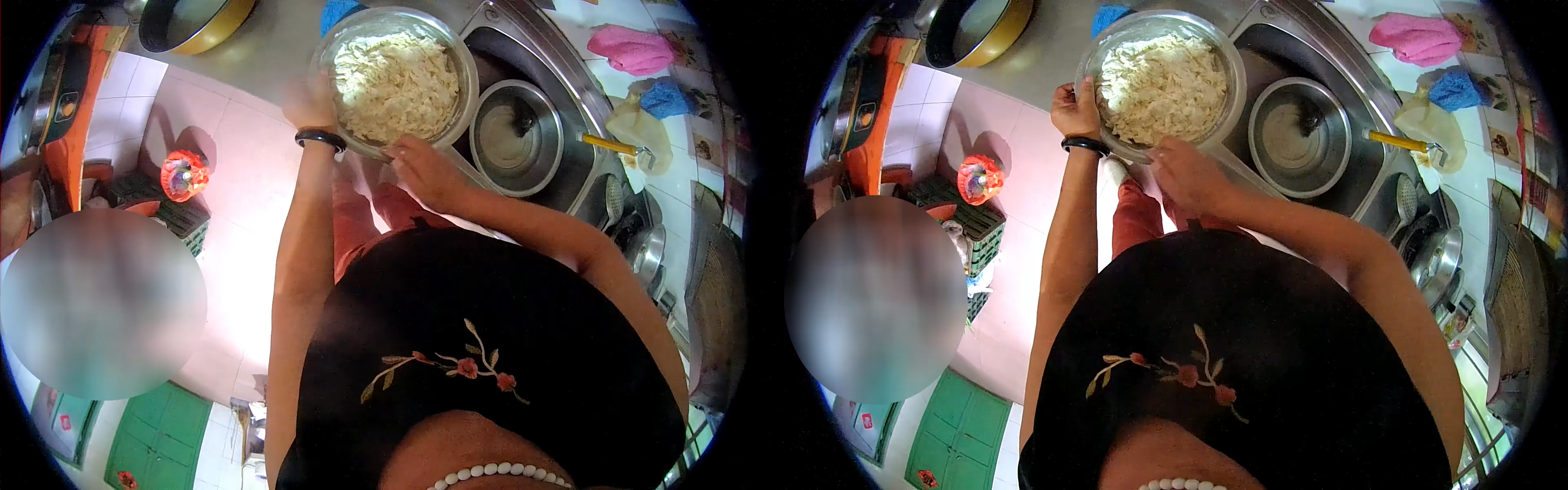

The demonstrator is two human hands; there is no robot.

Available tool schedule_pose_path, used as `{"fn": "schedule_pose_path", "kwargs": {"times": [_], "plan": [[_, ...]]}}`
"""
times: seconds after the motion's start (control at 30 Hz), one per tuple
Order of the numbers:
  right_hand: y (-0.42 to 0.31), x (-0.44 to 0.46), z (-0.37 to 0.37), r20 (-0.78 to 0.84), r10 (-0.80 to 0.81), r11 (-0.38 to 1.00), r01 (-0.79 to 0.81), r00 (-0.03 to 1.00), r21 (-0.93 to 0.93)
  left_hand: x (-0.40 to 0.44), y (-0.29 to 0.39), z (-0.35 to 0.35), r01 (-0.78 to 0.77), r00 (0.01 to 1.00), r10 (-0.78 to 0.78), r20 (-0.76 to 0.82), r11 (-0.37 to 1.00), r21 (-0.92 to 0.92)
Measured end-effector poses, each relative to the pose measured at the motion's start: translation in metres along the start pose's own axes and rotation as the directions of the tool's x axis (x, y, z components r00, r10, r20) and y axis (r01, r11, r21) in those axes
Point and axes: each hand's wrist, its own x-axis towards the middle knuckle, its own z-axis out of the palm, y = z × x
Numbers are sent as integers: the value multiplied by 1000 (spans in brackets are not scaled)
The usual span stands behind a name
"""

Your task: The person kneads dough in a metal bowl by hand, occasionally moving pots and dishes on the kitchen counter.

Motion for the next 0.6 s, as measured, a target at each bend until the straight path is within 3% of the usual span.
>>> {"fn": "schedule_pose_path", "kwargs": {"times": [0.03, 0.13, 0.2, 0.23, 0.33, 0.37, 0.43, 0.53, 0.57, 0.6], "plan": [[10, -8, -10, 31, -35, 999, 36, 999, -40, -2, 2, -2, 6, 1000, -6, 21, 1000, 24], [46, -14, -49, 269, 70, 958, 10, 961, -287, 5, 13, -5, -38, 998, 37, 58, 999, 9], [60, -6, -73, 347, -62, 871, 220, 936, -439, 2, 9, -6, -109, 991, 115, 63, 990, -86], [66, -1, -85, 404, -116, 804, 325, 907, -498, 0, 52, -26, 90, 984, -75, 159, 992, -88], [85, 26, -110, 612, 30, 642, 454, 790, -618, -1, 23, -11, -82, 996, 82, 18, 996, 31], [85, 29, -112, 587, -26, 613, 477, 809, -630, -2, 18, -6, -34, 999, 37, 24, 993, -115], [81, 33, -114, 526, -134, 554, 504, 840, -663, -4, 23, -10, 0, 999, 2, 33, 997, -75], [60, 7, -82, 256, 42, 700, 155, 966, -697, -3, 38, -13, 41, 999, -40, 10, 991, -130], [57, -4, -66, 287, 207, 700, 63, 935, -711, -5, 40, -13, 88, 996, -86, 17, 980, -179], [47, -16, -48, 165, 132, 762, 6, 977, -647, -6, 41, -13, 133, 991, -131, 23, 965, -225]]}}
